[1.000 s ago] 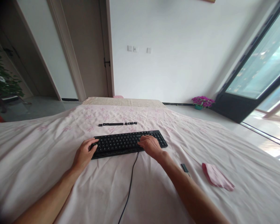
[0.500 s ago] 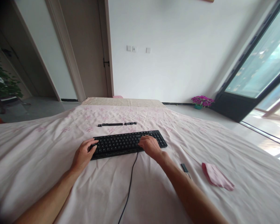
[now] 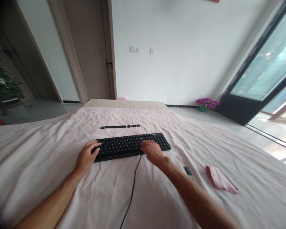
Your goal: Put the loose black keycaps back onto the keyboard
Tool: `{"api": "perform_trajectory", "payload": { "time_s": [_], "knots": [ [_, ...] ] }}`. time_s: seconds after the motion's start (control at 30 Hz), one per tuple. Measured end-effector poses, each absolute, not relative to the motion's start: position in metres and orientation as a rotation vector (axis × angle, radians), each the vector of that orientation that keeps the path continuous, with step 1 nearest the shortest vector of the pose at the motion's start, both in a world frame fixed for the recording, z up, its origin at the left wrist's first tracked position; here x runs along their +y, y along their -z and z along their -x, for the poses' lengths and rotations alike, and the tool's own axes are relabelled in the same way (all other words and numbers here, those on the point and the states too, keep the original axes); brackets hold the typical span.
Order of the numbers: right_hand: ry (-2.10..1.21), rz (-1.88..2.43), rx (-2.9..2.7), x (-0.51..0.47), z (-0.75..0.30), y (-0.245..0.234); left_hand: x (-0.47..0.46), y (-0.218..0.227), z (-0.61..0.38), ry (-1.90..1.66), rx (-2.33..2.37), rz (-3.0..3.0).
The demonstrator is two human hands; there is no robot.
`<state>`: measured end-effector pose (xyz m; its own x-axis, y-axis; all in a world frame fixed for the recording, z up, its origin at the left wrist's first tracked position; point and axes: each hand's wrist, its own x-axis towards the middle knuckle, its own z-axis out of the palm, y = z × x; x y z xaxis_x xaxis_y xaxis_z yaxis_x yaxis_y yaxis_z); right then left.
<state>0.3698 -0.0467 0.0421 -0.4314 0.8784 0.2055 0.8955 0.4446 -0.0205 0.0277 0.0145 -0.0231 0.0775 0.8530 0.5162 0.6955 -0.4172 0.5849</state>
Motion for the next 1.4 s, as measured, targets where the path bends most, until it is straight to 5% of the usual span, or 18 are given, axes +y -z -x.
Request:
{"api": "perform_trajectory", "payload": {
  "time_s": [0.17,0.43,0.7,1.03,1.4],
  "knots": [
    [-0.071,1.56,-2.104,-0.041,-0.391,-0.033,0.014,0.021,-0.029,-1.244,1.583,-2.143],
    [0.307,1.84,-1.494,-0.051,-0.436,-0.006,0.014,0.021,-0.028,-1.297,1.577,-2.107],
    [0.179,2.043,-1.361,-0.051,-0.458,0.015,0.008,0.015,-0.029,-1.085,1.729,-2.148],
    [0.495,1.831,-1.708,-0.072,-0.416,-0.007,0.009,0.019,-0.032,-1.065,1.685,-2.239],
    [0.285,1.513,-2.25,-0.085,-0.357,-0.028,0.005,0.022,-0.037,-1.061,1.701,-2.321]
  ]
}}
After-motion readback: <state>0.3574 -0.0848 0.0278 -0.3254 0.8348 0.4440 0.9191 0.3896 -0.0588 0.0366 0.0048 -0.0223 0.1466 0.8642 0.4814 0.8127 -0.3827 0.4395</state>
